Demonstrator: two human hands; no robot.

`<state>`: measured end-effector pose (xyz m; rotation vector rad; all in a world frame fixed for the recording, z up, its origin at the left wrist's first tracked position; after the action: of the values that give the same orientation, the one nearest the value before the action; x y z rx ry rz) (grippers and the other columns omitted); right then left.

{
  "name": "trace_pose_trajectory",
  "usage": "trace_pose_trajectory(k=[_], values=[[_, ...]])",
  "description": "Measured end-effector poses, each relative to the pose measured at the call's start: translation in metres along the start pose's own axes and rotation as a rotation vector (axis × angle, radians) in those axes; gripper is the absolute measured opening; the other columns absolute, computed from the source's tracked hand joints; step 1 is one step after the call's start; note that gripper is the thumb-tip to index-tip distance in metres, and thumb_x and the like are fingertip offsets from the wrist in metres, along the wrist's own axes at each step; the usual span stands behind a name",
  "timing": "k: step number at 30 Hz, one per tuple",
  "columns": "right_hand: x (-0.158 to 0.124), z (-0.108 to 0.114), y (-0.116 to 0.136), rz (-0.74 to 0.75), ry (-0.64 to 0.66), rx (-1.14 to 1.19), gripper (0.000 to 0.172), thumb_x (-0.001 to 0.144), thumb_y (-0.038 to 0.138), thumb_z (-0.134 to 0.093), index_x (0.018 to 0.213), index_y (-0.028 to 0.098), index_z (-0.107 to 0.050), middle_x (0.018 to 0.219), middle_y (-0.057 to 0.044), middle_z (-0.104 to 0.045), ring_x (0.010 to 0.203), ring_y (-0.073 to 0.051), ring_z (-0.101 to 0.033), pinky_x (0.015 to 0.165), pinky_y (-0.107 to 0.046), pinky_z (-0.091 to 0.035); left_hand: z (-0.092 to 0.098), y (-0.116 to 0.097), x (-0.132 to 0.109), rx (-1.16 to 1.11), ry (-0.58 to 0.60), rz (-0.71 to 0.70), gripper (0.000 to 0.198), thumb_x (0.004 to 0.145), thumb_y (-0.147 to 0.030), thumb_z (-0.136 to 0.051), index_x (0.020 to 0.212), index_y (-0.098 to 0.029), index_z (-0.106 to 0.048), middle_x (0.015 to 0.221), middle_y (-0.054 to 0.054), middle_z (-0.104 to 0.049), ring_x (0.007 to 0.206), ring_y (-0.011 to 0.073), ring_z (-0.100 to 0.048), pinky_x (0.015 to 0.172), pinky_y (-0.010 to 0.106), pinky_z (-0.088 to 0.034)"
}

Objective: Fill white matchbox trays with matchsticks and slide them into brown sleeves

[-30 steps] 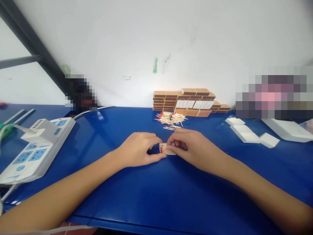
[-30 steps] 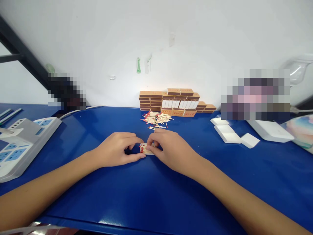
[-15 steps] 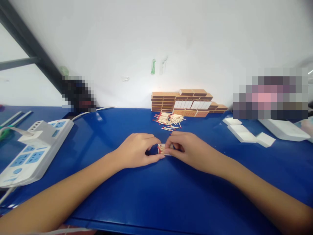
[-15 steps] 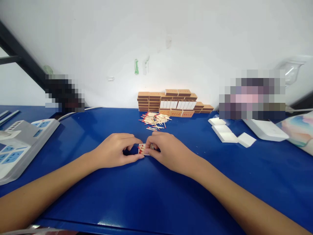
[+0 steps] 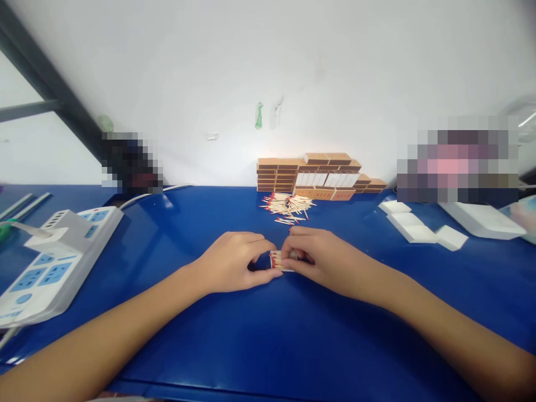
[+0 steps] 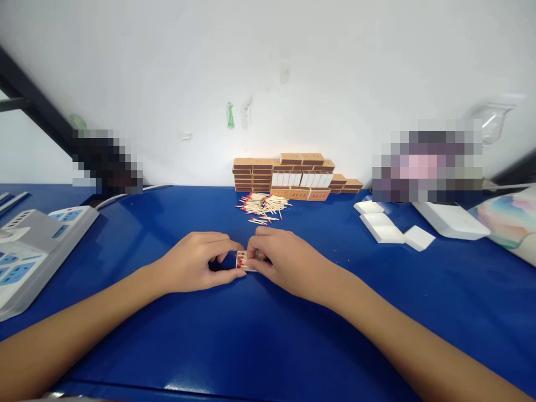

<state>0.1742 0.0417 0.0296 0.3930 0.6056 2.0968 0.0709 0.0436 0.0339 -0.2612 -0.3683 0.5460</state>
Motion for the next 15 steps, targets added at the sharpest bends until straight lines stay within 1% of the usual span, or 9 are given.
trace_pose_trajectory(k=[4,9,15], values=[[0.000,0.001,0.002,0.029,0.001,-0.021,0.016,0.101,0.029,-0.062,0.089,0.021,-0.069,0.093,-0.003,-0.066,0.080,-0.015,-0.060,0.070,-0.029,-0.043,0.001,0.000,0.000,0.005,-0.014,0.002,0.030,0.095,-0.047,-0.068,0.102,-0.018,-0.072,0.075,-0.002,-0.063,0.066,0.0123,-0.057,0.061,0.026,-0.039],[0.001,0.011,-0.001,0.020,-0.057,-0.128,0.009,0.099,0.026,-0.065,0.092,0.021,-0.067,0.095,-0.003,-0.065,0.076,-0.014,-0.058,0.065,-0.028,-0.040,0.005,-0.001,0.000,0.020,-0.049,0.006,0.027,0.095,-0.044,-0.068,0.103,-0.019,-0.073,0.073,-0.002,-0.062,0.065,0.0123,-0.056,0.060,0.026,-0.038],[0.000,0.005,-0.007,0.009,-0.022,-0.197,0.017,0.102,0.026,-0.060,0.087,0.020,-0.066,0.093,-0.003,-0.065,0.076,-0.015,-0.059,0.064,-0.029,-0.039,0.000,0.005,0.001,0.034,0.006,0.056,0.029,0.094,-0.045,-0.069,0.109,-0.020,-0.072,0.074,-0.003,-0.063,0.065,0.0130,-0.058,0.061,0.026,-0.038]])
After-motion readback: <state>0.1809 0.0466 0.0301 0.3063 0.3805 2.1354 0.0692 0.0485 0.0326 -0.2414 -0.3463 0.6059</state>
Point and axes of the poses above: each hand's wrist, its own x-axis towards the middle knuckle, its own z-axis out of the back of the hand, y = z × x, the point moved 10 cm from there along x, towards the middle knuckle
